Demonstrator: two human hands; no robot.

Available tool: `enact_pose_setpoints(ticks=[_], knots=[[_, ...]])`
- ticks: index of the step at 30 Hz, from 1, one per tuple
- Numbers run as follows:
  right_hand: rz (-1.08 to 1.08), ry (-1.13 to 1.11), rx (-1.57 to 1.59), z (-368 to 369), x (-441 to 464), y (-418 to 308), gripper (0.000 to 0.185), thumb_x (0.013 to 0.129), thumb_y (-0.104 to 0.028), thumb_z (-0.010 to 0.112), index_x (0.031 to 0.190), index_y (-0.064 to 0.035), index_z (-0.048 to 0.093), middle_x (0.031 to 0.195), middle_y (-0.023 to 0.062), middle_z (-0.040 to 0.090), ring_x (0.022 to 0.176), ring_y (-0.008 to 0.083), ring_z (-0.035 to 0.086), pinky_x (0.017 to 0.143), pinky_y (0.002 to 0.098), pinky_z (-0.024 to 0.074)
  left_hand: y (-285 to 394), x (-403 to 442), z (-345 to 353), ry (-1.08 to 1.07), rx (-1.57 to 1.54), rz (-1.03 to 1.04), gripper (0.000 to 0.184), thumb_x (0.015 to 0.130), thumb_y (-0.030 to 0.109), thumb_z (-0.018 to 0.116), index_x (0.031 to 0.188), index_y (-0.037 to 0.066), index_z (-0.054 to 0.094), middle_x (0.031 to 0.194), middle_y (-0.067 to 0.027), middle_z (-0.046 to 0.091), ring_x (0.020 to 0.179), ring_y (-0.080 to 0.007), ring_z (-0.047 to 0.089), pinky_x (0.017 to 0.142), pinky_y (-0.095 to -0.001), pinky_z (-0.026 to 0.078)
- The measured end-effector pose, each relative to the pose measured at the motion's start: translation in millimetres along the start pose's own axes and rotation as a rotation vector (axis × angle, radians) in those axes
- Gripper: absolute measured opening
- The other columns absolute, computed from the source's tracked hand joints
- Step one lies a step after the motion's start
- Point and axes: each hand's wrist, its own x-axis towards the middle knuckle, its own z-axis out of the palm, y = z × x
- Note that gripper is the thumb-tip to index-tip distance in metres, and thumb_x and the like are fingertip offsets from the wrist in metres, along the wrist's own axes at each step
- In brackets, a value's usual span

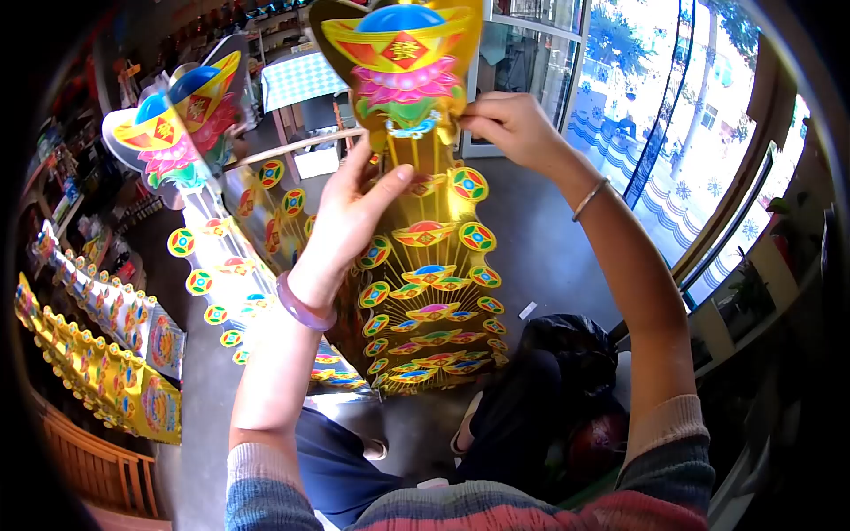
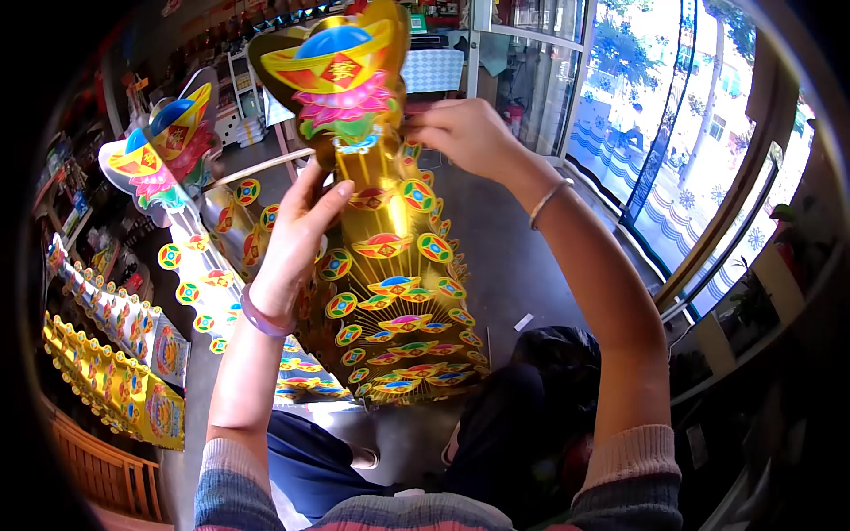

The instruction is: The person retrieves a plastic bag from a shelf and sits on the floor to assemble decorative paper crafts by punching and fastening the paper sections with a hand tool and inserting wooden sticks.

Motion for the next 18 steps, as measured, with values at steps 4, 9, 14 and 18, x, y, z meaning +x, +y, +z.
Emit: enact_pose_setpoints(ticks=[4, 9, 14, 18], knots=[[0.088, -0.058, 0.166, 15.2, 6.9, 4.0, 0.016, 0.086, -0.007, 0.057, 0.097, 0.0006, 0.064, 0.08, 0.0061, 0.064, 0.075, 0.0114, 0.061, 0.068, 0.0272, 0.0498, -9.3, 6.4, 2.1, 0.014, 0.146, -0.015, 0.063, 0.085, 0.014, 0.064, 0.138, 0.001, 0.033, 0.114, -0.0109, 0.058, 0.101, -0.0147, 0.056, 0.087, -0.0269, 0.044], [0.196, 0.063, 0.416, 31.0, -6.9, 9.4, 0.026, 0.084, -0.011, 0.057, 0.109, -0.0017, 0.059, 0.09, 0.0111, 0.067, 0.08, 0.0203, 0.065, 0.073, 0.0288, 0.0489, -15.9, 0.9, -9.8, 0.039, 0.159, 0.111, 0.066, 0.085, 0.014, 0.063, 0.14, 0.004, 0.029, 0.125, -0.0137, 0.053, 0.114, -0.0181, 0.051, 0.094, -0.0288, 0.04], [0.396, 0.023, 0.804, 44.0, -22.3, 21.2, 0.032, 0.085, -0.006, 0.059, 0.116, 0.0014, 0.055, 0.102, 0.0057, 0.063, 0.087, 0.0127, 0.061, 0.079, 0.0274, 0.0498, -0.8, -41.8, -64.9, 0.17, 0.745, 0.239, 0.044, 0.086, 0.003, 0.058, 0.128, 0.002, 0.047, 0.125, -0.0107, 0.053, 0.111, -0.0181, 0.052, 0.095, -0.0306, 0.041], [0.52, 0.142, 0.931, 51.1, -29.3, 11.0, 0.031, 0.087, -0.005, 0.057, 0.116, 0.0028, 0.053, 0.104, 0.0072, 0.062, 0.09, 0.015, 0.06, 0.08, 0.0279, 0.0494, 23.2, -69.5, -119.2, 0.39, 1.004, 0.654, 0.033, 0.086, 0.002, 0.057, 0.119, 0.001, 0.056, 0.116, -0.0089, 0.059, 0.106, -0.0164, 0.054, 0.094, -0.0292, 0.041]])
